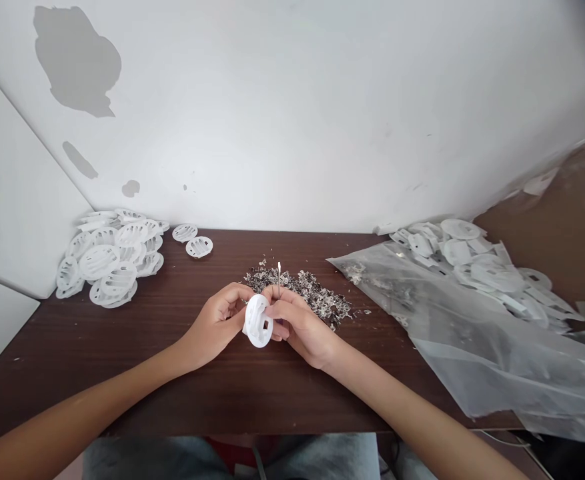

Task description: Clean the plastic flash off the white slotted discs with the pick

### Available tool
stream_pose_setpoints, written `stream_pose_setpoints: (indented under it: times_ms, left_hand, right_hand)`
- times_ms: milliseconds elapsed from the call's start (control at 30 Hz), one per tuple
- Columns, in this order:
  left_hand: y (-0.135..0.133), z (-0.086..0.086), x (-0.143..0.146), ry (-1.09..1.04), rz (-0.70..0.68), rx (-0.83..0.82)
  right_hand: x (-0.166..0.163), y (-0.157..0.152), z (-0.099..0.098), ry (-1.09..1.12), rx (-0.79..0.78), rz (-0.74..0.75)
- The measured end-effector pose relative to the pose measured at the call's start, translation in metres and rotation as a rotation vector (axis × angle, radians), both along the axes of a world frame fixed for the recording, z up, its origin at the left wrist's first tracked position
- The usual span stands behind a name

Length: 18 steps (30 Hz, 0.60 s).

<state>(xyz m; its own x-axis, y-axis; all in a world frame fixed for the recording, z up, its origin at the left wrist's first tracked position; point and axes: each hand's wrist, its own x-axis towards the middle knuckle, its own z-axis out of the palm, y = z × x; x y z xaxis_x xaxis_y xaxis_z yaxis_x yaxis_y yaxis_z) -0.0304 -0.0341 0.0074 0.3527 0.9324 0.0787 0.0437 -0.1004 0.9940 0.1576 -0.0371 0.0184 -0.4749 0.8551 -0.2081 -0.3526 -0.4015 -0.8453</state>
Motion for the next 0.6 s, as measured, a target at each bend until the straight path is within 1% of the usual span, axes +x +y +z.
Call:
stream_pose_setpoints:
  times_ms: [133,333,600]
  left_hand:
    - [-0.0005,-0.0006,-0.0011,0.041,0.022,0.04]
    - [-0.0018,0.001,-0.0011,0.084,0.054,0.053]
    - [0.0044,-0.0022,-0.0018,0.065,0.044,0.012]
  right_hand:
    - [0.0,0.0012,-0.0034,0.016,-0.042,0.015]
    - [-0.0004,0.0014,-0.006,0.047,-0.084,0.021]
    - [-0.0013,0.004,-0.0071,0.115,-0.128,0.047]
